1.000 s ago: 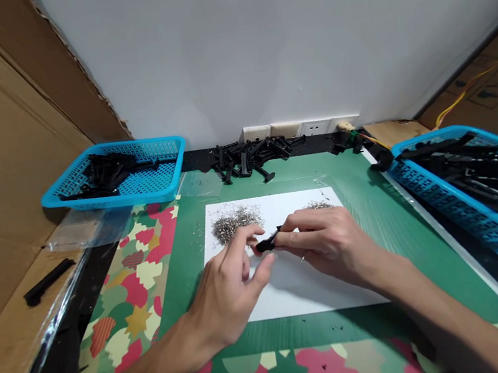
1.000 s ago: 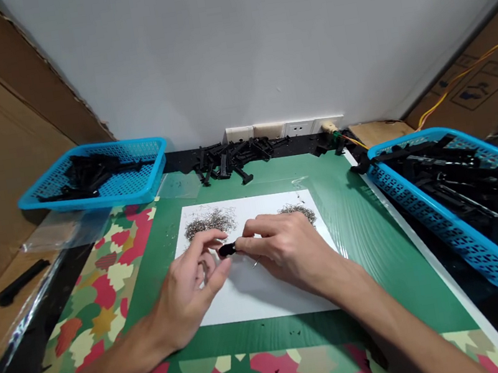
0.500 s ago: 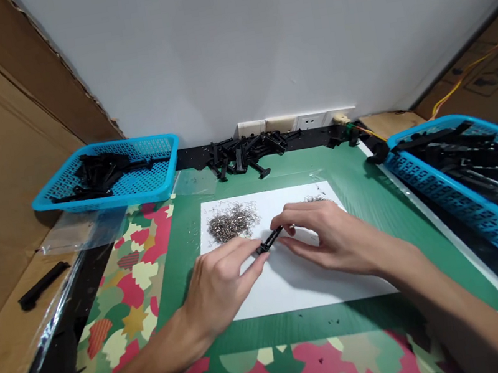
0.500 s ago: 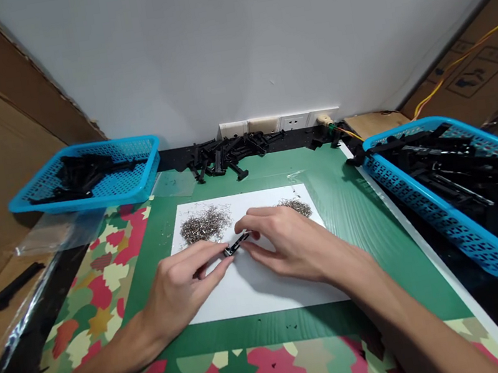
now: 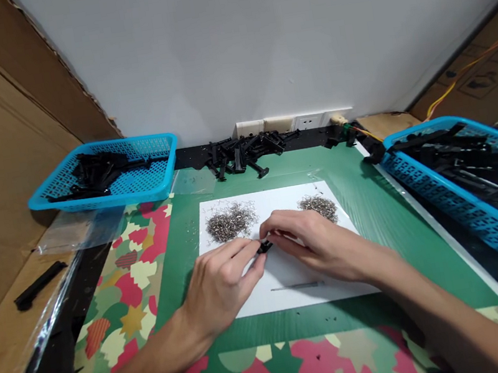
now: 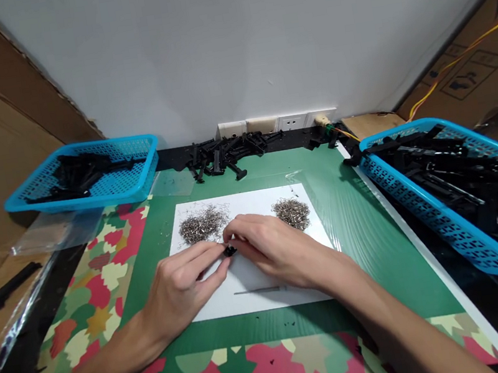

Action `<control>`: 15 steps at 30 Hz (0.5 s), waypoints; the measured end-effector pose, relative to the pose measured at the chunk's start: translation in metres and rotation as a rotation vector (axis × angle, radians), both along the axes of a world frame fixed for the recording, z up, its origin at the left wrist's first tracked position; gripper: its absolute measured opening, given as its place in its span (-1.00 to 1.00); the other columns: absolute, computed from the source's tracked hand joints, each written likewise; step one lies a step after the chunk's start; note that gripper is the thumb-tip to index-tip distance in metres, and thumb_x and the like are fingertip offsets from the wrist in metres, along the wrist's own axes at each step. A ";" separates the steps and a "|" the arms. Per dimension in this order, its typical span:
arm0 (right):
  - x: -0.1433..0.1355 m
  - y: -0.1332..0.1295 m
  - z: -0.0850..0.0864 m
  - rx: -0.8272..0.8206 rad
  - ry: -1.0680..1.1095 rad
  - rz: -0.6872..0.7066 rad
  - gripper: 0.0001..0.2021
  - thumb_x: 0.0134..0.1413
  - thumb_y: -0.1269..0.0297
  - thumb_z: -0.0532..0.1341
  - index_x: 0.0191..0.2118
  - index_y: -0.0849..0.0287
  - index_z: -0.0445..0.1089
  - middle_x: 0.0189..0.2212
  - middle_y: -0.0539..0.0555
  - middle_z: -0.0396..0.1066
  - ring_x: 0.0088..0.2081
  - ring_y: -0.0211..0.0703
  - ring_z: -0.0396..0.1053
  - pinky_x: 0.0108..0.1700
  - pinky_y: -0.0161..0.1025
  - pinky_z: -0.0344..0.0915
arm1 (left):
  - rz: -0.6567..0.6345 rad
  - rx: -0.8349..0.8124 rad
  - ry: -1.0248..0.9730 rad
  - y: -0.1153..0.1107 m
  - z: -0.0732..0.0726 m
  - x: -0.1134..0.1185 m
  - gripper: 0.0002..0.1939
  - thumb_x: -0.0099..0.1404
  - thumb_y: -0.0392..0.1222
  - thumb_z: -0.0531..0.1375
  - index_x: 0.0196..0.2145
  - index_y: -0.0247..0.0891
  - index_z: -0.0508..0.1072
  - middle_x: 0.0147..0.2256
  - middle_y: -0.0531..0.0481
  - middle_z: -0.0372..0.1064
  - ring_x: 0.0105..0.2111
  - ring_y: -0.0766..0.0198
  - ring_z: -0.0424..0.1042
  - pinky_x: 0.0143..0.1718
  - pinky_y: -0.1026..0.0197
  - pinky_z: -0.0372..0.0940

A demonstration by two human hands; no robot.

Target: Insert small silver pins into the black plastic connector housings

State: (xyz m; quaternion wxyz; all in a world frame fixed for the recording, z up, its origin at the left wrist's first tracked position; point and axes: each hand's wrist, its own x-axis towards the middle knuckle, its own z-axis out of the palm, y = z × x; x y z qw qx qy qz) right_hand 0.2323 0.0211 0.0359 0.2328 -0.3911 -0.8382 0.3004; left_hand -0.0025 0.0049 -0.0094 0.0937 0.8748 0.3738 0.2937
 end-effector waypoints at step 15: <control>-0.016 -0.087 -0.027 0.209 -0.523 0.154 -0.82 -0.05 0.53 0.29 -0.41 0.13 0.30 -0.59 -0.02 0.35 -0.71 -0.28 0.10 -0.58 -0.14 -0.28 | 0.072 -0.021 0.010 -0.001 -0.004 0.003 -0.82 0.49 -0.21 0.23 -0.04 -0.26 0.60 -0.23 -0.07 0.64 -0.29 0.17 0.62 -0.30 0.17 0.38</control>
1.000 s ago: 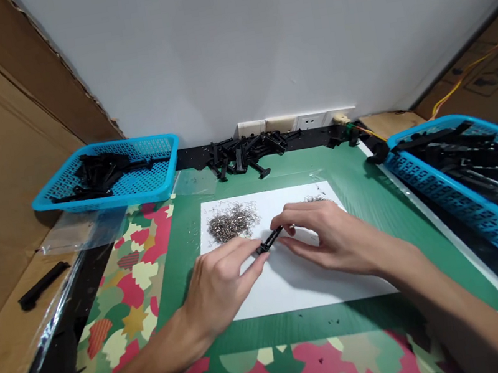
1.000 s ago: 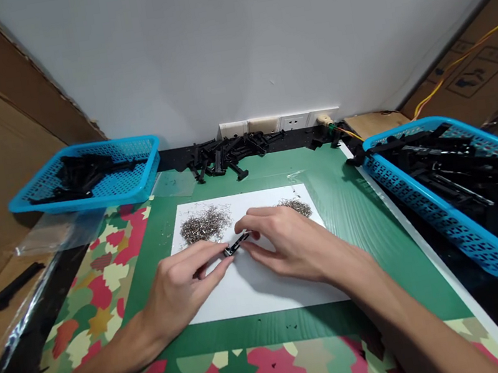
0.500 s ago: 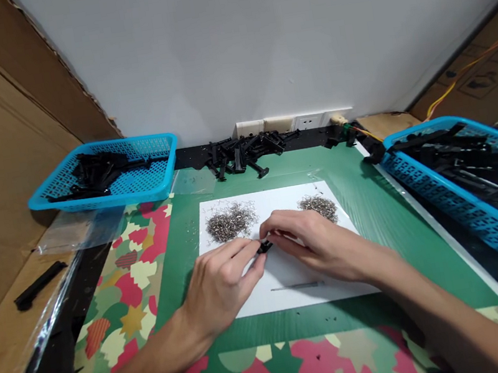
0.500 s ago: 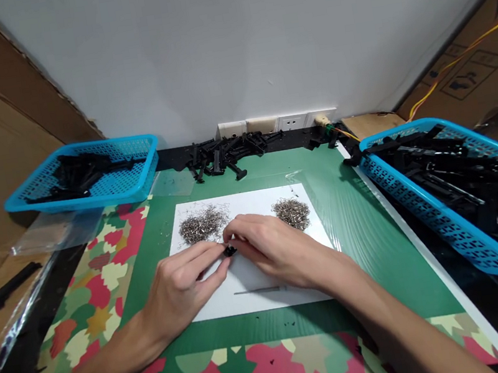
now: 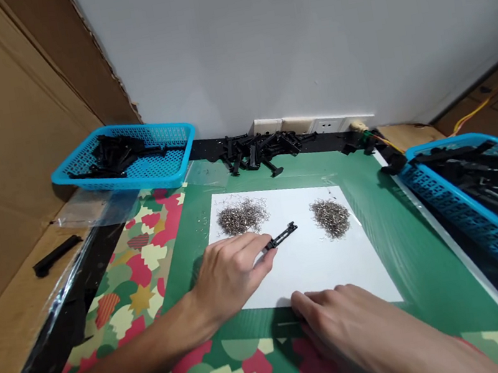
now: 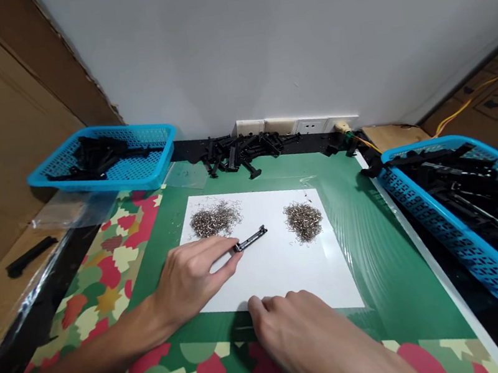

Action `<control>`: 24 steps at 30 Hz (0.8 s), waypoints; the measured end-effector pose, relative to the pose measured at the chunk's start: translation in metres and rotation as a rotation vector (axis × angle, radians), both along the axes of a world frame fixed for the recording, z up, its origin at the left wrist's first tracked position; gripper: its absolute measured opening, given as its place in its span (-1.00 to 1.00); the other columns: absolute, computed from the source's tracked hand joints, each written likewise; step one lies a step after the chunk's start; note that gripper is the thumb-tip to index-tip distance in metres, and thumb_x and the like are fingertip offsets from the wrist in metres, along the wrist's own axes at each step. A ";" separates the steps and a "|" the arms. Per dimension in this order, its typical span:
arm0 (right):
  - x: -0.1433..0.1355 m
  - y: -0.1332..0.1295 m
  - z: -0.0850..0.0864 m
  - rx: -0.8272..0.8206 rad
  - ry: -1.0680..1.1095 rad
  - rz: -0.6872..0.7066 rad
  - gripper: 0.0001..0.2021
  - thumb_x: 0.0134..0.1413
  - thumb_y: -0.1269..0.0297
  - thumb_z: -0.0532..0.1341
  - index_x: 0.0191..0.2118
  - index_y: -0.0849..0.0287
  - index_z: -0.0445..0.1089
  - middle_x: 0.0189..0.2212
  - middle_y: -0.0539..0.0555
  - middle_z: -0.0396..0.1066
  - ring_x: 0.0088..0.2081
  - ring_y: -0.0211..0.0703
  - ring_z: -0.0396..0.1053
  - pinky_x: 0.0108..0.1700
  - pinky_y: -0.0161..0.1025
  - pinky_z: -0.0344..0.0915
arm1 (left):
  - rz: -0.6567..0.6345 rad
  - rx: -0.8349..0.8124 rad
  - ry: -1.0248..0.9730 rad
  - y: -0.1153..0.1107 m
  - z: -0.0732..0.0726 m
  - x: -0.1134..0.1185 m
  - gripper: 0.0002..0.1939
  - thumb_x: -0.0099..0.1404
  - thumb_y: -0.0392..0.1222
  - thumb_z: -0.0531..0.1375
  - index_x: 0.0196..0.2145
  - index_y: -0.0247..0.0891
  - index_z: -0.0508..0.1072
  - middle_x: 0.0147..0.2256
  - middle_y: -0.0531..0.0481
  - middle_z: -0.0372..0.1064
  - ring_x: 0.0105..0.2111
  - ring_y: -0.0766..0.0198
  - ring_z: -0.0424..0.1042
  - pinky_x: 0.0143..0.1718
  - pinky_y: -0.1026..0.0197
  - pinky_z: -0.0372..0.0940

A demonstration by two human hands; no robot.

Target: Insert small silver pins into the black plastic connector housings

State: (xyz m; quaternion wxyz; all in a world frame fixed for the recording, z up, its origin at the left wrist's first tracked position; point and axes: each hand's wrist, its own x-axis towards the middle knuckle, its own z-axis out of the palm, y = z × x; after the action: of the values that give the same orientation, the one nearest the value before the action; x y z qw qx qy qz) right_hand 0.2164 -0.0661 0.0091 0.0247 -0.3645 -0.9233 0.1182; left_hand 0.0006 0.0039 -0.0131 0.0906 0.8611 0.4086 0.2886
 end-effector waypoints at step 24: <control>0.005 0.084 0.024 -0.338 0.681 -0.341 -0.77 0.57 0.18 0.02 -0.20 0.10 0.26 -0.39 -0.04 0.34 -0.38 -0.25 0.30 -0.27 -0.26 0.20 | -0.076 0.130 0.014 0.001 -0.001 -0.001 -0.88 0.48 -0.27 0.23 -0.09 -0.24 0.57 -0.21 0.00 0.59 -0.32 0.16 0.59 -0.34 0.12 0.35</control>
State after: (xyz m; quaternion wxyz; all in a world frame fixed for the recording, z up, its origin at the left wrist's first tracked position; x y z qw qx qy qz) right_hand 0.2216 0.0180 0.0328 0.2877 -0.4511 -0.7566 0.3759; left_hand 0.0000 0.0045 -0.0138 0.0425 0.8821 0.3565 0.3049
